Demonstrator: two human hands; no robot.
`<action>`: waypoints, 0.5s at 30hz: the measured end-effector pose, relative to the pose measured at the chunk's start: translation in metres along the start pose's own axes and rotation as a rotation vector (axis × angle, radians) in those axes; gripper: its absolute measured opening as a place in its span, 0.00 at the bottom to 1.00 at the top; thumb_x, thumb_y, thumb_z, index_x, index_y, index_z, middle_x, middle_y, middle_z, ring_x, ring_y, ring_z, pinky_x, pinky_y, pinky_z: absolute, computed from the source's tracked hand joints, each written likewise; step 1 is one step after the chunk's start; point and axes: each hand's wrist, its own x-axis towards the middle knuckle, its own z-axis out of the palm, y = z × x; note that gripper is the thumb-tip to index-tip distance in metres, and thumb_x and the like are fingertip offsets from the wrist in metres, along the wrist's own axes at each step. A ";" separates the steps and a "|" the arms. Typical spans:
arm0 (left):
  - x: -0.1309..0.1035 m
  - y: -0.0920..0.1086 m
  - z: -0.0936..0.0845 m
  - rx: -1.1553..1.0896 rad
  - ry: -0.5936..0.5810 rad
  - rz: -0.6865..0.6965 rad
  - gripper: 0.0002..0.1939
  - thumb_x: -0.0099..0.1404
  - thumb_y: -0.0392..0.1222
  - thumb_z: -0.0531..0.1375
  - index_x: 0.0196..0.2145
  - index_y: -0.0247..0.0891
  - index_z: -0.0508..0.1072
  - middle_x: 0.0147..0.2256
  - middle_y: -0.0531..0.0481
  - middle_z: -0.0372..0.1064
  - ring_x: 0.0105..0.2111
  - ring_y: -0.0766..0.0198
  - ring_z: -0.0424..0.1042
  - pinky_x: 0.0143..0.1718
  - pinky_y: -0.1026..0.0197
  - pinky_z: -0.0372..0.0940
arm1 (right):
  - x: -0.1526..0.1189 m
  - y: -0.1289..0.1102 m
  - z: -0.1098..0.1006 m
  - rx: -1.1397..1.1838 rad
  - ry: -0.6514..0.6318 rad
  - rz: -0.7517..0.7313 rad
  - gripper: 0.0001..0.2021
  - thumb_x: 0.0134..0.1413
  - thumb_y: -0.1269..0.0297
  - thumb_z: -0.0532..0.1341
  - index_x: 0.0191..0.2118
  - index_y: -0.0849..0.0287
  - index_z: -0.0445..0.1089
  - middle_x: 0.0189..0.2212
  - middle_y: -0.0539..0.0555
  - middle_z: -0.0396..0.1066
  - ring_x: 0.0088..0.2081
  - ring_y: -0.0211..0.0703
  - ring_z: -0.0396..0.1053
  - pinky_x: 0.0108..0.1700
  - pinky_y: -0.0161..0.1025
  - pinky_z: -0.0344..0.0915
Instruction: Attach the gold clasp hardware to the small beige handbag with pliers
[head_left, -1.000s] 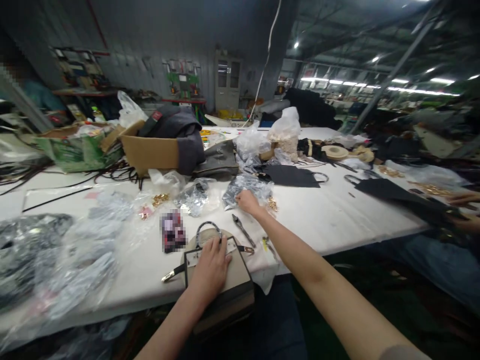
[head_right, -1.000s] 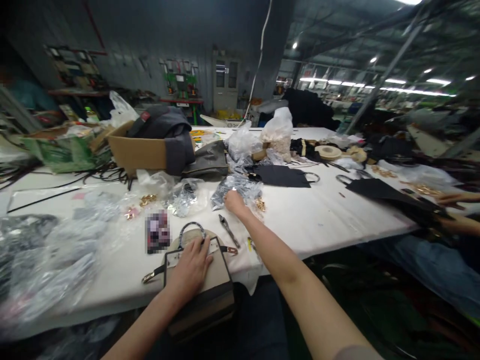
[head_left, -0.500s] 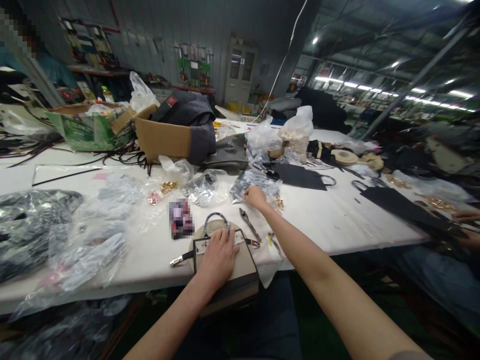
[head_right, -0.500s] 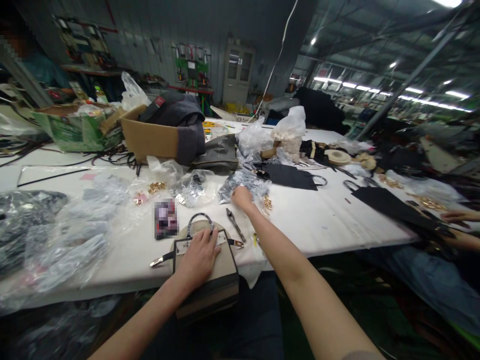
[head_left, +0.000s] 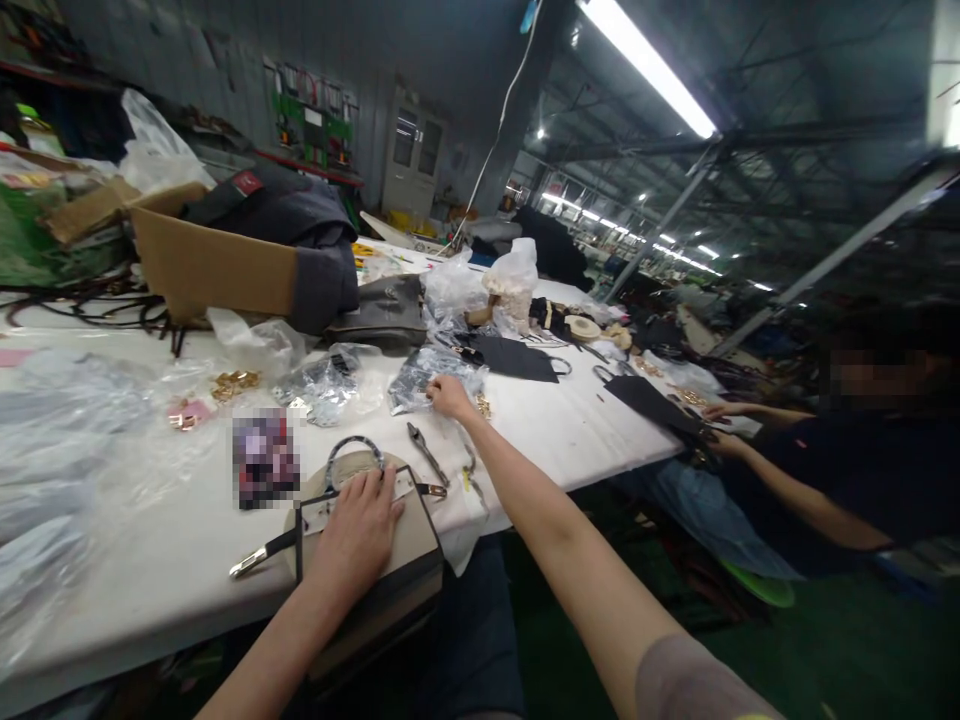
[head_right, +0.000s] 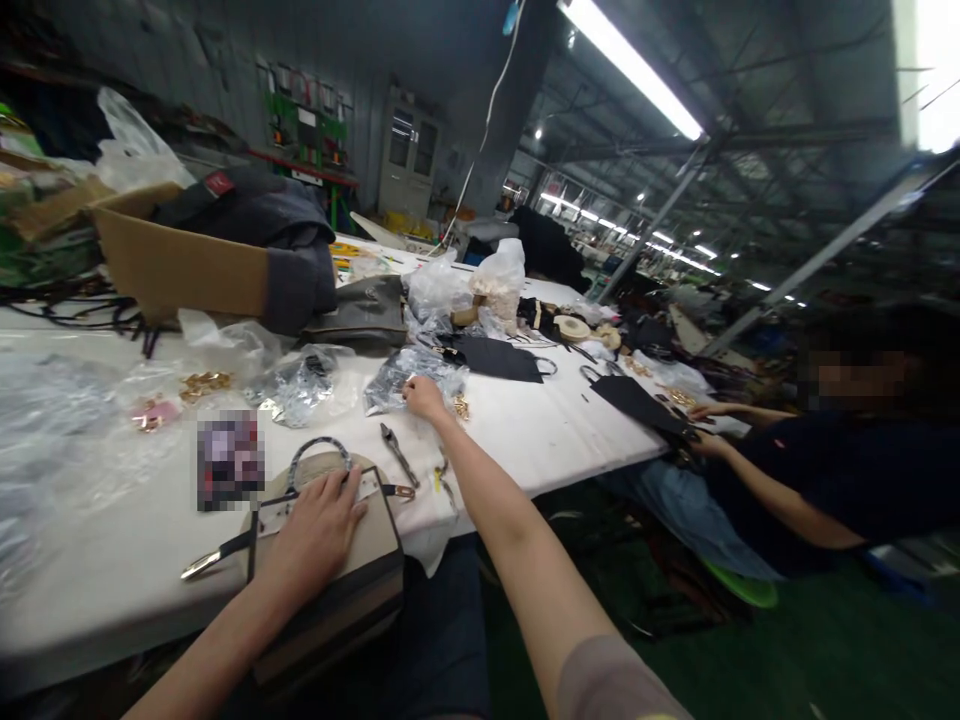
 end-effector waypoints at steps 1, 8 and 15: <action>0.000 0.000 -0.001 0.004 0.005 -0.005 0.27 0.85 0.44 0.53 0.73 0.29 0.70 0.63 0.31 0.74 0.62 0.39 0.71 0.67 0.37 0.67 | -0.002 0.002 -0.001 0.013 0.004 -0.010 0.12 0.65 0.72 0.64 0.42 0.62 0.88 0.40 0.59 0.87 0.41 0.47 0.80 0.42 0.36 0.66; 0.000 0.001 0.000 0.028 0.017 0.007 0.27 0.85 0.44 0.53 0.74 0.30 0.70 0.62 0.32 0.74 0.62 0.39 0.71 0.67 0.39 0.68 | -0.010 0.005 -0.003 0.023 0.018 -0.086 0.14 0.66 0.71 0.63 0.48 0.61 0.88 0.45 0.58 0.88 0.44 0.46 0.82 0.46 0.35 0.70; 0.000 0.001 0.001 0.017 0.030 0.003 0.26 0.85 0.43 0.52 0.73 0.31 0.70 0.62 0.32 0.74 0.62 0.40 0.71 0.66 0.38 0.67 | -0.011 -0.003 -0.005 -0.120 -0.116 -0.146 0.11 0.60 0.71 0.70 0.45 0.58 0.90 0.46 0.62 0.89 0.49 0.54 0.83 0.50 0.39 0.71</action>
